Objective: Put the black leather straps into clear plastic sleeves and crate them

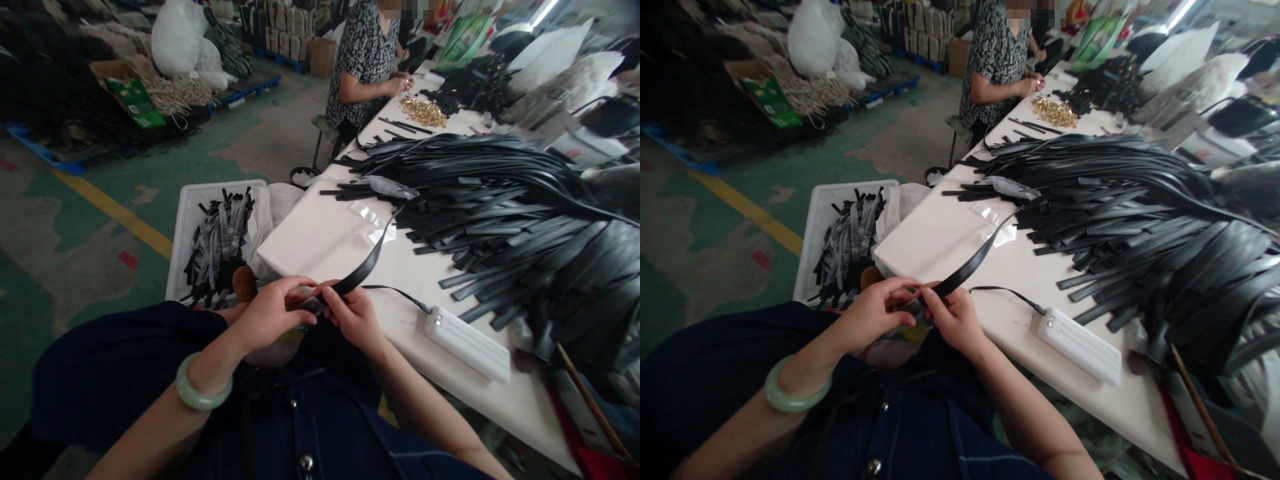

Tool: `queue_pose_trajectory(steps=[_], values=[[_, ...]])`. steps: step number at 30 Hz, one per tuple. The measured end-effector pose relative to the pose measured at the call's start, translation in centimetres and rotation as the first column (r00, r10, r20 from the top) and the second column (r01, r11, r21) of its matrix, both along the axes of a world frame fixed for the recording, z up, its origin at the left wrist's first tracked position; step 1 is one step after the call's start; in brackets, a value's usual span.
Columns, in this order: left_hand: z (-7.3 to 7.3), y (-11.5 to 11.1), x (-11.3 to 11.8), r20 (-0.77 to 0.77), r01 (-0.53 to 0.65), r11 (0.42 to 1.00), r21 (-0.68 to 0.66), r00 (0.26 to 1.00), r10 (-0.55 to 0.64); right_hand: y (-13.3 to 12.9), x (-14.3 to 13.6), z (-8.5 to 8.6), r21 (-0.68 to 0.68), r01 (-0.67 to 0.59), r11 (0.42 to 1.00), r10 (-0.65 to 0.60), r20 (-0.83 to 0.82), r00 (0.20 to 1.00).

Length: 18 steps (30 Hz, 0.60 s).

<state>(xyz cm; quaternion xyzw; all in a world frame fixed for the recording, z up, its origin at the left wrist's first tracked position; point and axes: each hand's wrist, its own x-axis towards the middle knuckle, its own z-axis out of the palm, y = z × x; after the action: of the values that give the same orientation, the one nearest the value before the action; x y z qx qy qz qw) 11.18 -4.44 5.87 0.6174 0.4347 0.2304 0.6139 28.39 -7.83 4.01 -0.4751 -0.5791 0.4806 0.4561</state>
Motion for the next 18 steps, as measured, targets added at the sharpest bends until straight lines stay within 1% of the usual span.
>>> queue_pose_trajectory(steps=[1, 2, 3, 4, 5, 6, 7, 8, 9, 10, 11, 13, 14, 15, 16, 17, 18], values=[[-0.1, 0.1, -0.3, -0.020, 0.105, 0.994, 0.013, 0.994, -0.105, 0.1, 0.3, 0.0, -0.033, -0.017, 0.999, 0.015, -0.032, 0.999], [-0.1, 0.2, -0.6, -0.054, 0.234, 0.972, -0.002, 0.971, -0.234, 0.3, 0.6, 0.0, -0.042, -0.050, 0.998, 0.048, -0.048, 0.998], [-0.1, 0.2, -0.9, -0.094, 0.355, 0.934, -0.047, 0.929, -0.358, 0.4, 1.0, 0.1, -0.041, -0.088, 0.995, 0.086, -0.048, 0.995], [0.0, 0.2, -1.2, -0.129, 0.443, 0.890, -0.109, 0.881, -0.455, 0.6, 1.4, 0.1, -0.039, -0.110, 0.993, 0.108, -0.047, 0.993], [0.1, 0.1, -1.5, -0.153, 0.489, 0.856, -0.170, 0.845, -0.513, 0.8, 1.8, 0.2, -0.040, -0.096, 0.995, 0.094, -0.058, 0.994], [0.2, -0.1, -1.7, -0.170, 0.489, 0.848, -0.203, 0.836, -0.522, 0.9, 2.1, 0.2, -0.046, -0.050, 0.998, 0.046, -0.077, 0.996], [0.3, -0.3, -1.9, -0.185, 0.466, 0.861, -0.205, 0.845, -0.501, 1.0, 2.3, 0.3, -0.055, 0.019, 0.998, -0.024, -0.094, 0.995], [0.4, -0.5, -2.0, -0.197, 0.438, 0.881, -0.180, 0.861, -0.468, 1.0, 2.3, 0.4, -0.055, 0.089, 0.995, -0.094, -0.092, 0.991], [0.5, -0.7, -2.1, -0.202, 0.417, 0.898, -0.143, 0.876, -0.439, 0.9, 2.2, 0.5, -0.029, 0.134, 0.991, -0.136, -0.064, 0.989], [0.5, -0.8, -2.1, -0.200, 0.404, 0.909, -0.106, 0.886, -0.418, 0.8, 2.0, 0.6, 0.024, 0.130, 0.991, -0.130, -0.012, 0.991], [0.6, -1.0, -2.1, -0.197, 0.399, 0.915, -0.067, 0.893, -0.404, 0.5, 1.6, 0.8, 0.089, 0.076, 0.993, -0.080, 0.048, 0.996], [0.9, -1.2, -2.2, -0.197, 0.406, 0.914, 0.013, 0.897, -0.395, 0.0, 0.8, 1.1, 0.188, -0.081, 0.979, 0.060, 0.118, 0.991], [1.1, -1.2, -2.3, -0.201, 0.415, 0.909, 0.044, 0.895, -0.399, -0.3, 0.5, 1.3, 0.197, -0.140, 0.970, 0.119, 0.115, 0.986], [1.4, -1.3, -2.4, -0.213, 0.424, 0.903, 0.063, 0.890, -0.403, -0.4, 0.4, 1.4, 0.181, -0.158, 0.971, 0.145, 0.085, 0.986], [1.6, -1.4, -2.6, -0.232, 0.431, 0.900, 0.070, 0.884, -0.405, -0.5, 0.4, 1.5, 0.149, -0.116, 0.982, 0.112, 0.034, 0.993], [1.8, -1.5, -2.8, -0.255, 0.430, 0.900, 0.068, 0.880, -0.401, -0.6, 0.6, 1.5, 0.104, -0.034, 0.994, 0.036, -0.017, 0.999], [2.0, -1.6, -3.1, -0.276, 0.422, 0.905, 0.058, 0.878, -0.392, -0.5, 0.8, 1.5, 0.062, 0.070, 0.996, -0.066, -0.058, 0.996]])
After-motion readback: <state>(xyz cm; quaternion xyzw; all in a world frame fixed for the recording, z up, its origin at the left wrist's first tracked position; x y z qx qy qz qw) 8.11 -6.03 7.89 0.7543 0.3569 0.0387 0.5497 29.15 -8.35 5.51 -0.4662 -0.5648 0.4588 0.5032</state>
